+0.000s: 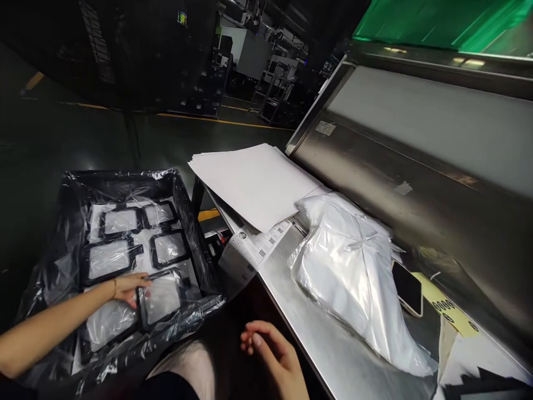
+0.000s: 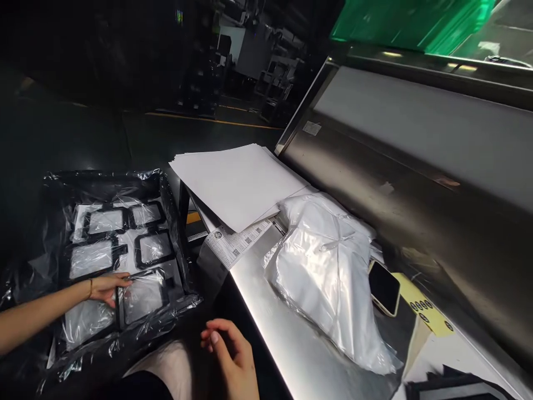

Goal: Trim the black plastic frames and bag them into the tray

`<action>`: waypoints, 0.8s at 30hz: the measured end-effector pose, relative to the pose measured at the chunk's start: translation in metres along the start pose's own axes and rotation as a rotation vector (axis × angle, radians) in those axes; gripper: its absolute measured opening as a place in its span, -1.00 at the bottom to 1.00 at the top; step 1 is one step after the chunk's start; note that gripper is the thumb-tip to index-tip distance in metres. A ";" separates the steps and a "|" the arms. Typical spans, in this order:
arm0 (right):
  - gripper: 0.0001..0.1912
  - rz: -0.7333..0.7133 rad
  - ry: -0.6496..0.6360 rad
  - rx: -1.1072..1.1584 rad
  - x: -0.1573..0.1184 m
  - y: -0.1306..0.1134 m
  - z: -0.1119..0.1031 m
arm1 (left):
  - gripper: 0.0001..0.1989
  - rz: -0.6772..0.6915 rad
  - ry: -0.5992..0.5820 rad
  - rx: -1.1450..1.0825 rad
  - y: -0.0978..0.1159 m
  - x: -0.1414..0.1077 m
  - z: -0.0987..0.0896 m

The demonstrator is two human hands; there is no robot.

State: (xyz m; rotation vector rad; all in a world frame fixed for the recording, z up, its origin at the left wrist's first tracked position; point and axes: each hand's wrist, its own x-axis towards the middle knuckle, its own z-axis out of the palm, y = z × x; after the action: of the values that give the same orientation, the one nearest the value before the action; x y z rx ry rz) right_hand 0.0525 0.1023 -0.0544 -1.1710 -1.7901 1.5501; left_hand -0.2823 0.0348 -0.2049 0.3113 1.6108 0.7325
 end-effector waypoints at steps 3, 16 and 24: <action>-0.74 -0.177 0.033 -0.222 0.035 -0.036 -0.001 | -0.71 0.018 0.163 0.195 -0.009 0.028 0.026; -0.74 -0.372 0.209 -1.235 0.192 -0.090 0.026 | -0.65 0.808 0.484 0.762 0.020 -0.011 0.065; -0.81 -0.828 -0.374 -1.330 0.109 -0.031 0.105 | -0.44 1.605 0.605 1.029 0.115 -0.120 0.070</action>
State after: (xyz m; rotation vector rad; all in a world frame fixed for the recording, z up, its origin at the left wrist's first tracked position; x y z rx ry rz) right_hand -0.0969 0.1389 -0.0666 -0.3303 -3.0903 -0.0524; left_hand -0.2168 0.0711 -0.0410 2.4976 1.9842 1.1001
